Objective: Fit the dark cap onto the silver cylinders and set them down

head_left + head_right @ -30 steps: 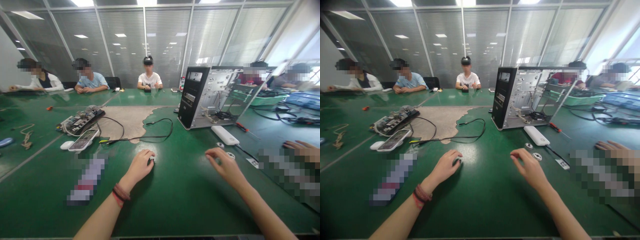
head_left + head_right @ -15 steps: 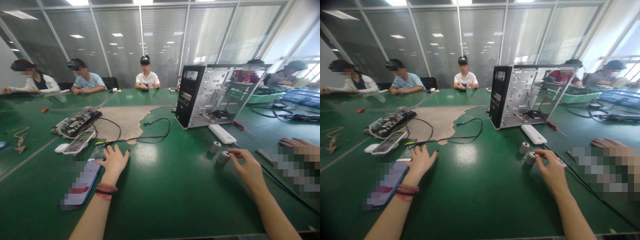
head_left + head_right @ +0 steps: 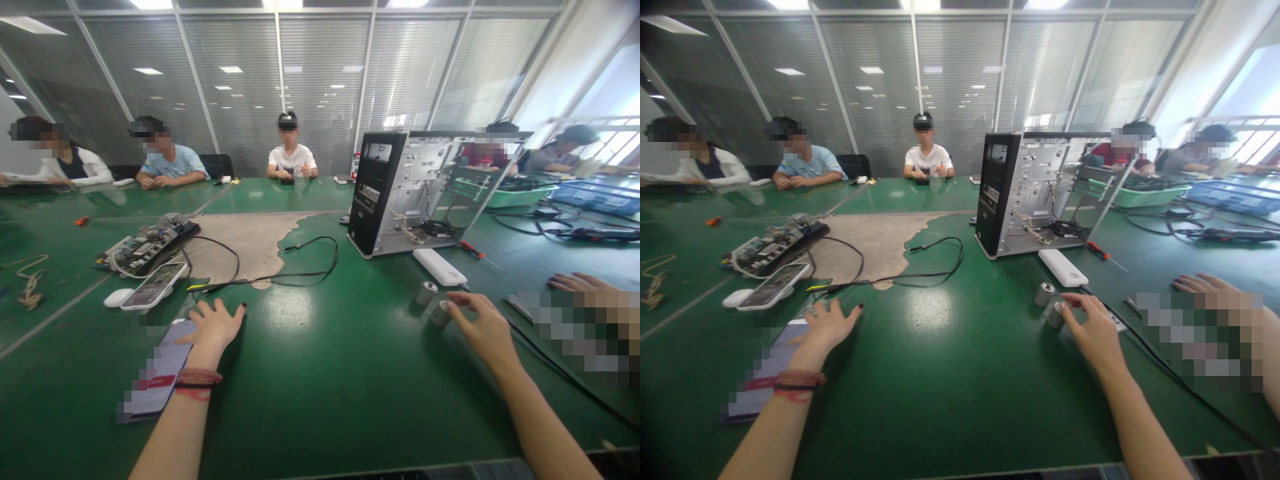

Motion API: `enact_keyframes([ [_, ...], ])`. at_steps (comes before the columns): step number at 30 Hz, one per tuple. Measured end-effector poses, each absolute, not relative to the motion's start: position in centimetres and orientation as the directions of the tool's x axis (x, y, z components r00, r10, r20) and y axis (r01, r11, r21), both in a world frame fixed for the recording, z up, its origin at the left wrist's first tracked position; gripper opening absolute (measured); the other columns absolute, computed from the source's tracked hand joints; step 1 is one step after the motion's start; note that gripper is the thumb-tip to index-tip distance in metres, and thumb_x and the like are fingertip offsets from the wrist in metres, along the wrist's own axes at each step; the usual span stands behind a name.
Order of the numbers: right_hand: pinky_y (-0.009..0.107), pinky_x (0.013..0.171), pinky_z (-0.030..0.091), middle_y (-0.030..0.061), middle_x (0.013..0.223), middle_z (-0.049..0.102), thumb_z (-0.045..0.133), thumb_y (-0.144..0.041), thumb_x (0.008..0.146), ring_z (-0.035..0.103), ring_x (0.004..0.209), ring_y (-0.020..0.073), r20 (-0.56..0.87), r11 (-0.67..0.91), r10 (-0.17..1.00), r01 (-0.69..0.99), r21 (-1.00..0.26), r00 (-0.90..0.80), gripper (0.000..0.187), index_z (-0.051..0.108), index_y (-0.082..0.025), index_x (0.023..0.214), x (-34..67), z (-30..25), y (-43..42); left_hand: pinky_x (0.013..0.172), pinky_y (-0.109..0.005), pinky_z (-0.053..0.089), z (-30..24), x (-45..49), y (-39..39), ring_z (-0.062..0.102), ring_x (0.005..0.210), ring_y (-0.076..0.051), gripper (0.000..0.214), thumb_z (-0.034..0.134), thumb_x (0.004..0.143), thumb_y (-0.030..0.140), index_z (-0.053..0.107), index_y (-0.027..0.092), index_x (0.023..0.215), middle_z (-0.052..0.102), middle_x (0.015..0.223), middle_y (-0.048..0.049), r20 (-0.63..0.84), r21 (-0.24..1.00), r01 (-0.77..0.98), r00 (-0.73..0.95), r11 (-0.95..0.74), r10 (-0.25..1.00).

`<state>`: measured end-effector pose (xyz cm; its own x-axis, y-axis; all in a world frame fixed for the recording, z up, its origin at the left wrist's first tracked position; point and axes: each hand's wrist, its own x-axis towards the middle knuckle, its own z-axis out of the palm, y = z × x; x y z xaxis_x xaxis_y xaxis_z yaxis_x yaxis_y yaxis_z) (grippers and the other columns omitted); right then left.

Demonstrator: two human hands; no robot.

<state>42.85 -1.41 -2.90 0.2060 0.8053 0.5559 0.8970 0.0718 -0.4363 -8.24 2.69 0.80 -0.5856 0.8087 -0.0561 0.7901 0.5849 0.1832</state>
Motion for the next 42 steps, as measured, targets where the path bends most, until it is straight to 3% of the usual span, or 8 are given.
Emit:
enact_keyframes([
  [4,0.038,0.084,0.045,0.0111,0.101,0.064,0.047,-0.049,0.082,0.06,0.093,0.0259,0.558,0.051,0.813,0.935,-0.351,0.165,0.044,0.06,-0.018,0.11,43.2,-1.6,0.7,0.091,-0.076,0.027,1.1,-8.1,2.5,0.02,0.134,-0.046,0.071,0.032,0.084,0.059,0.043,0.013,0.137,0.023,0.15,-0.0223,-0.04,0.191,0.797,-0.577,0.573,0.816],
  [11,0.046,0.078,0.042,0.0179,0.103,0.067,0.05,-0.047,0.081,0.063,0.097,0.0349,-0.005,-0.292,0.956,0.956,-0.011,0.292,0.042,0.062,-0.016,0.107,40.8,0.7,4.1,0.09,-0.076,0.027,0.7,-8.1,2.2,0.024,0.132,-0.045,0.067,0.032,0.087,0.057,0.046,0.013,0.134,0.028,0.147,-0.0239,0.033,0.174,0.822,-0.556,0.543,0.831],
  [20,0.047,0.083,0.036,0.0176,0.089,0.069,0.043,-0.043,0.084,0.065,0.091,0.0344,0.095,-0.313,0.946,0.949,0.04,0.308,0.035,0.058,-0.014,0.097,37.7,1.3,4.1,0.101,-0.065,0.026,0.5,-4.7,1.2,0.033,0.13,-0.039,0.051,0.047,0.087,0.038,0.05,0.009,0.128,0.04,0.139,-0.0253,0.346,-0.024,0.991,-0.115,0.131,0.931],
  [23,0.042,0.081,0.038,0.013,0.081,0.069,0.047,-0.039,0.082,0.065,0.085,0.0312,0.154,-0.214,0.964,0.976,-0.036,0.217,0.027,0.054,-0.017,0.096,35.8,1.8,4.2,0.105,-0.057,0.028,-0.1,-3.2,1.2,0.038,0.128,-0.034,0.047,0.052,0.085,0.033,0.051,0.012,0.127,0.044,0.137,-0.0212,0.344,0.033,0.993,0.093,-0.111,0.934],
  [26,0.033,0.071,0.041,0.0077,0.083,0.068,0.052,-0.036,0.079,0.065,0.077,0.0251,0.202,0.006,0.978,0.954,-0.3,0.058,0.025,0.049,-0.02,0.097,32.3,1.9,3.9,0.104,-0.051,0.033,-1.1,-2.3,1.4,0.045,0.123,-0.031,0.041,0.054,0.083,0.029,0.054,0.014,0.121,0.048,0.132,-0.0178,0.341,0.147,0.943,0.236,-0.3,0.91],
  [30,0.029,0.073,0.044,0.0022,0.088,0.065,0.059,-0.032,0.076,0.063,0.08,0.0193,0.31,0.384,0.921,0.695,-0.608,-0.238,0.025,0.046,-0.022,0.095,26.8,0.7,2.3,0.103,-0.048,0.037,-1.3,-1.5,1.4,0.048,0.119,-0.029,0.035,0.053,0.082,0.023,0.057,0.015,0.115,0.051,0.126,-0.0148,0.368,0.324,0.843,0.306,-0.43,0.878],
  [37,0.031,0.083,0.046,0.005,0.098,0.063,0.062,-0.032,0.08,0.061,0.093,0.0192,0.428,0.592,0.799,0.425,-0.685,-0.423,0.03,0.051,-0.022,0.106,22.7,-1.5,-1.5,0.096,-0.038,0.045,1.0,1.0,-0.4,0.057,0.106,-0.022,0.024,0.05,0.083,0.016,0.059,0.018,0.105,0.061,0.109,-0.008,0.264,0.72,0.5,0.445,-0.482,0.856],
  [42,0.033,0.083,0.047,0.0057,0.099,0.064,0.062,-0.034,0.082,0.061,0.094,0.021,0.461,0.606,0.789,0.395,-0.69,-0.407,0.031,0.052,-0.023,0.109,23.0,-1.9,-1.7,0.096,-0.035,0.046,1.0,2.9,-1.9,0.059,0.105,-0.02,0.046,0.059,0.077,0.012,0.05,0.019,0.121,0.062,0.115,-0.0078,0.208,0.878,0.25,0.568,-0.407,0.797],
])
